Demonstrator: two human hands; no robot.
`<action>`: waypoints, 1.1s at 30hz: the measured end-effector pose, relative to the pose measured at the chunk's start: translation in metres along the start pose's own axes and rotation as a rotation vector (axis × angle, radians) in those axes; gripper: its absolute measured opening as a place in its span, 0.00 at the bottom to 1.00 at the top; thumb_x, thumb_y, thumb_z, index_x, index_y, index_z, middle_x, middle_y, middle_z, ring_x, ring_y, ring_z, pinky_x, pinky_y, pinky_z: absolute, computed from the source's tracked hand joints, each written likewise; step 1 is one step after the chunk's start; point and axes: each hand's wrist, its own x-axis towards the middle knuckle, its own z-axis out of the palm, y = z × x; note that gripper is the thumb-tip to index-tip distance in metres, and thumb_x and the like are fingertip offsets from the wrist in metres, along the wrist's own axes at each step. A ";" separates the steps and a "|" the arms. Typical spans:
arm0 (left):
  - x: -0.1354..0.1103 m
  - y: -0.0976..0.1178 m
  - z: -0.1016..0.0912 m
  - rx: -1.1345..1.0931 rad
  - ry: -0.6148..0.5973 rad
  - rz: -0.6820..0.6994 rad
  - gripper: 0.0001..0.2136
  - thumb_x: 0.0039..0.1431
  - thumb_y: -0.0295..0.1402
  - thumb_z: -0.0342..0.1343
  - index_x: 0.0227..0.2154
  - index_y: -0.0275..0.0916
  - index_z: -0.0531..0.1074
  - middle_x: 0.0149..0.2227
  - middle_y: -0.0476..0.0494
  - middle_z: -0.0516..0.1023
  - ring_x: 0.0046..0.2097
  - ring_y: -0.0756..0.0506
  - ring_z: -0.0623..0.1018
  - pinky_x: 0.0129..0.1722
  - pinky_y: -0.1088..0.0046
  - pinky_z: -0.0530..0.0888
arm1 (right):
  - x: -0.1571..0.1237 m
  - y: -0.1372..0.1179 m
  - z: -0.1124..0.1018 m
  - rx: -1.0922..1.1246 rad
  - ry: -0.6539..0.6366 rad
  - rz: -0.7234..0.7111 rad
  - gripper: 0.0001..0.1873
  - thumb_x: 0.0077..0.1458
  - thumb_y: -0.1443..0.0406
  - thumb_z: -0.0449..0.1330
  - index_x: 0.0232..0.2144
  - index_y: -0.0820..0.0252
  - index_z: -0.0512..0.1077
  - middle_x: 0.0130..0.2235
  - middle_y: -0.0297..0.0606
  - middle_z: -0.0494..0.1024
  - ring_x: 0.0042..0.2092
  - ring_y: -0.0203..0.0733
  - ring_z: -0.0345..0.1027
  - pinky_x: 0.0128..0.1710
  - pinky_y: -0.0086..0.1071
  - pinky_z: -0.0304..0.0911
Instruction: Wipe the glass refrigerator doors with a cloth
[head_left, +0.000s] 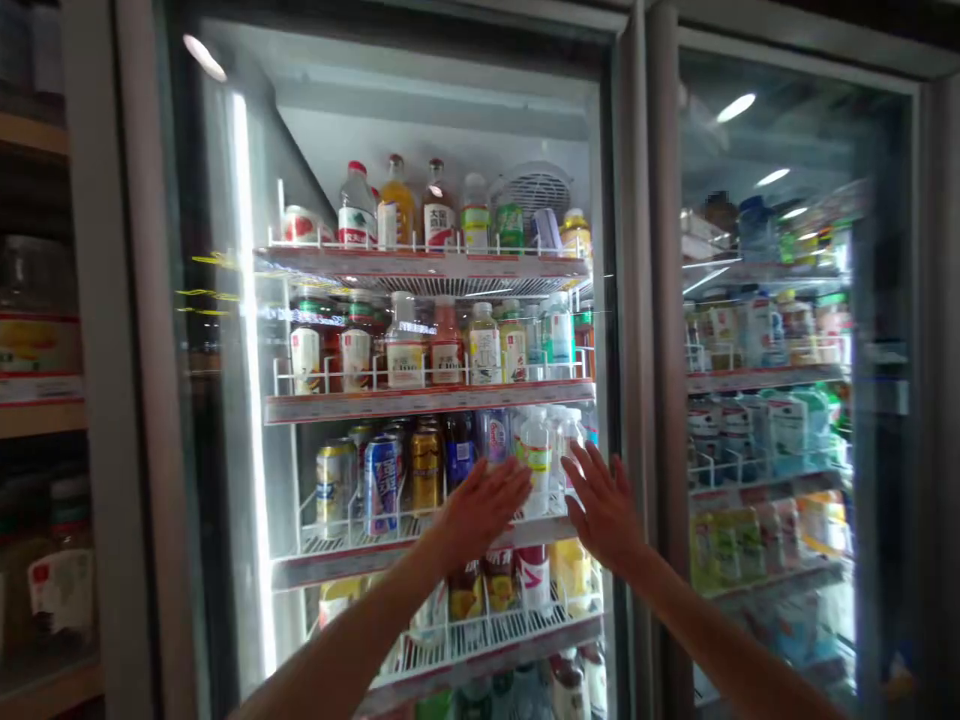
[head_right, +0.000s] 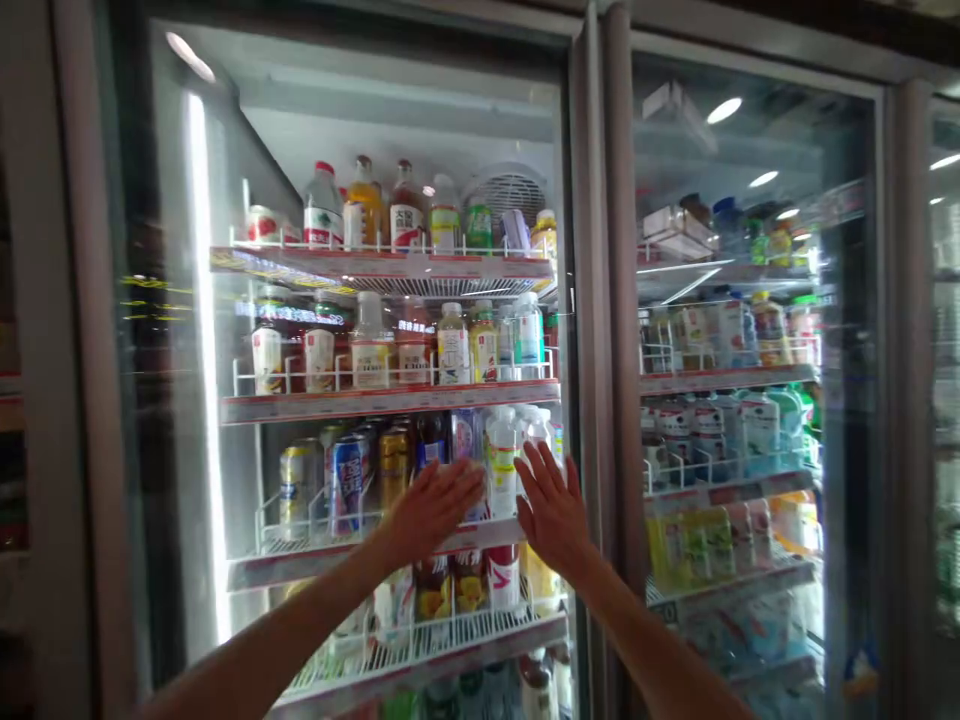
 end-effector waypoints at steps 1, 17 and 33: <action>0.008 -0.001 0.001 -0.001 0.005 -0.073 0.21 0.61 0.36 0.45 0.57 0.43 0.60 0.64 0.47 0.52 0.66 0.42 0.47 0.64 0.54 0.43 | -0.002 0.003 -0.003 -0.004 0.008 0.014 0.30 0.60 0.66 0.47 0.63 0.57 0.45 0.63 0.43 0.56 0.66 0.45 0.39 0.62 0.50 0.41; 0.075 0.054 0.026 -0.143 -0.009 -0.064 0.22 0.61 0.32 0.43 0.58 0.37 0.57 0.63 0.44 0.56 0.65 0.42 0.51 0.63 0.54 0.49 | -0.010 0.028 -0.028 -0.007 0.074 0.101 0.30 0.60 0.67 0.44 0.64 0.58 0.43 0.62 0.45 0.58 0.66 0.44 0.40 0.62 0.50 0.41; 0.038 0.049 0.020 -0.074 -0.011 0.150 0.22 0.61 0.36 0.43 0.57 0.40 0.58 0.65 0.47 0.51 0.66 0.42 0.47 0.64 0.55 0.42 | -0.003 0.032 -0.019 -0.008 0.107 0.094 0.30 0.60 0.66 0.44 0.64 0.59 0.43 0.61 0.46 0.59 0.65 0.45 0.41 0.62 0.51 0.43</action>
